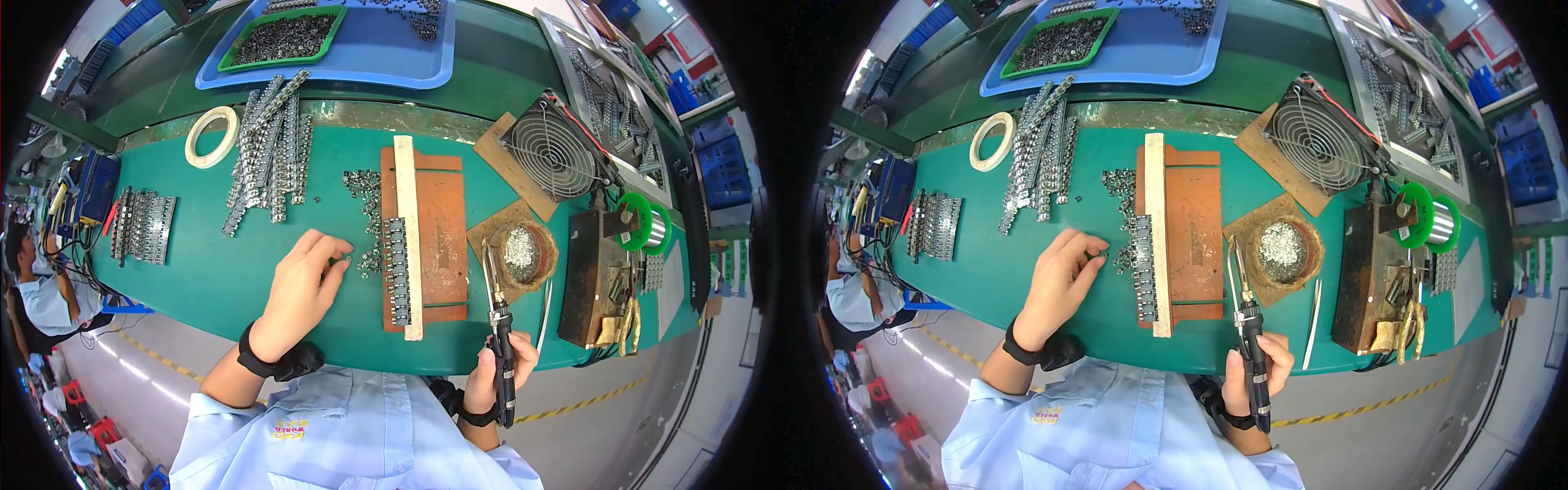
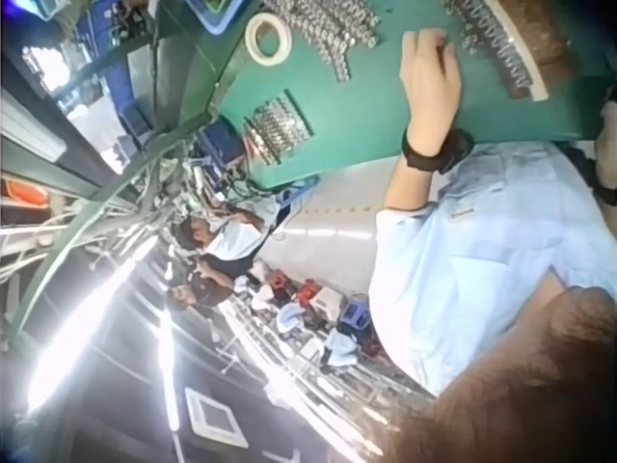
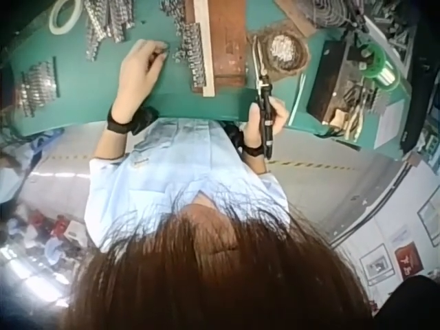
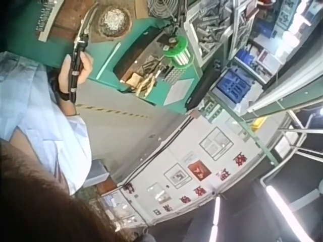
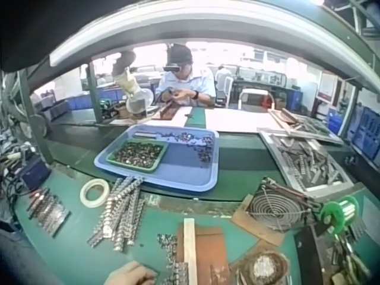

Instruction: The person picks up small metal components by hand, places them onto a circuit board strip, and secures them using a soldering iron. This process is repeated for several components before the person sets the strip aside and begins working on a new one.

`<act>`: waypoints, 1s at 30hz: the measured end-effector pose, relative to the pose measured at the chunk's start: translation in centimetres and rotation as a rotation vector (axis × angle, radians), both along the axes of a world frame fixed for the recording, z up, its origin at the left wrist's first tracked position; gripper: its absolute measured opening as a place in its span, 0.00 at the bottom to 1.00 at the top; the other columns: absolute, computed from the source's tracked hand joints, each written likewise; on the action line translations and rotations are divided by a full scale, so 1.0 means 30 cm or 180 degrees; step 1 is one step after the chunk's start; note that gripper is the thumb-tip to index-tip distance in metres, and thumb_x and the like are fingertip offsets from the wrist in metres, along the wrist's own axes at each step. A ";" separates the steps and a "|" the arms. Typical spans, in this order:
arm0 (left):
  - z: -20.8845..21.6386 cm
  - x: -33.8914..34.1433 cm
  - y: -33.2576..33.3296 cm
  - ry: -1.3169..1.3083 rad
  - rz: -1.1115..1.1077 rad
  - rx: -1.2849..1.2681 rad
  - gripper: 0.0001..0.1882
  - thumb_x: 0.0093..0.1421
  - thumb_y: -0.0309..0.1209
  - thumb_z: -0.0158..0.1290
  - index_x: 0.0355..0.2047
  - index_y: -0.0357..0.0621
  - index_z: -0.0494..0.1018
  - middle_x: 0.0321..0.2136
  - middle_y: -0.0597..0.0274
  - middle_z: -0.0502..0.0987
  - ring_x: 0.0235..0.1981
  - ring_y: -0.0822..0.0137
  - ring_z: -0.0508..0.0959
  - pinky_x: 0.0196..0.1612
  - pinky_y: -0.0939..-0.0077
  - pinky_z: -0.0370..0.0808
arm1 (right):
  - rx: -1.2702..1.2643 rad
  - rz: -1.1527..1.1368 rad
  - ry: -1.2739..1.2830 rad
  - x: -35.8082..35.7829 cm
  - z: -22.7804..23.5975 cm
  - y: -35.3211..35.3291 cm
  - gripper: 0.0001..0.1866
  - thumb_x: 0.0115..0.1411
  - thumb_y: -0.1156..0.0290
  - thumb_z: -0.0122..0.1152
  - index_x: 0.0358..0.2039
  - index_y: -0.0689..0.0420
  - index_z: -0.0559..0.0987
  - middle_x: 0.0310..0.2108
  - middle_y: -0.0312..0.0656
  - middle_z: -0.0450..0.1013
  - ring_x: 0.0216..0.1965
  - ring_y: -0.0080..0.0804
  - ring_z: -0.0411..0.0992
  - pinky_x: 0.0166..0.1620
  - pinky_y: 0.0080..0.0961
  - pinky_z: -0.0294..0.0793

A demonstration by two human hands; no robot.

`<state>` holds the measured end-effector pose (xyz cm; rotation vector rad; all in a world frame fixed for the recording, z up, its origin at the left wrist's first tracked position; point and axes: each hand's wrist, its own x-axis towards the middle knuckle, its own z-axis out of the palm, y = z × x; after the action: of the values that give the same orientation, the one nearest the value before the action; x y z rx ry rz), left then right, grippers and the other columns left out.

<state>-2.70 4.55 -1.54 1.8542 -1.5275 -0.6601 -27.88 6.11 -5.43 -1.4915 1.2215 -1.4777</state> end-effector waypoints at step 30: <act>-0.027 -0.109 0.066 0.3958 0.0319 0.0885 0.08 0.57 0.23 0.48 0.37 0.37 0.64 0.31 0.62 0.73 0.33 0.74 0.74 0.39 0.82 0.71 | 0.0028 -0.0058 0.0103 -0.001 -0.015 -0.002 0.19 0.49 0.73 0.56 0.41 0.59 0.63 0.34 0.42 0.59 0.31 0.26 0.62 0.35 0.19 0.64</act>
<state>-5.96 6.55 -2.35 1.1757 -0.5180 -1.6135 -27.92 6.06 -5.89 -1.5077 1.2622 -1.4636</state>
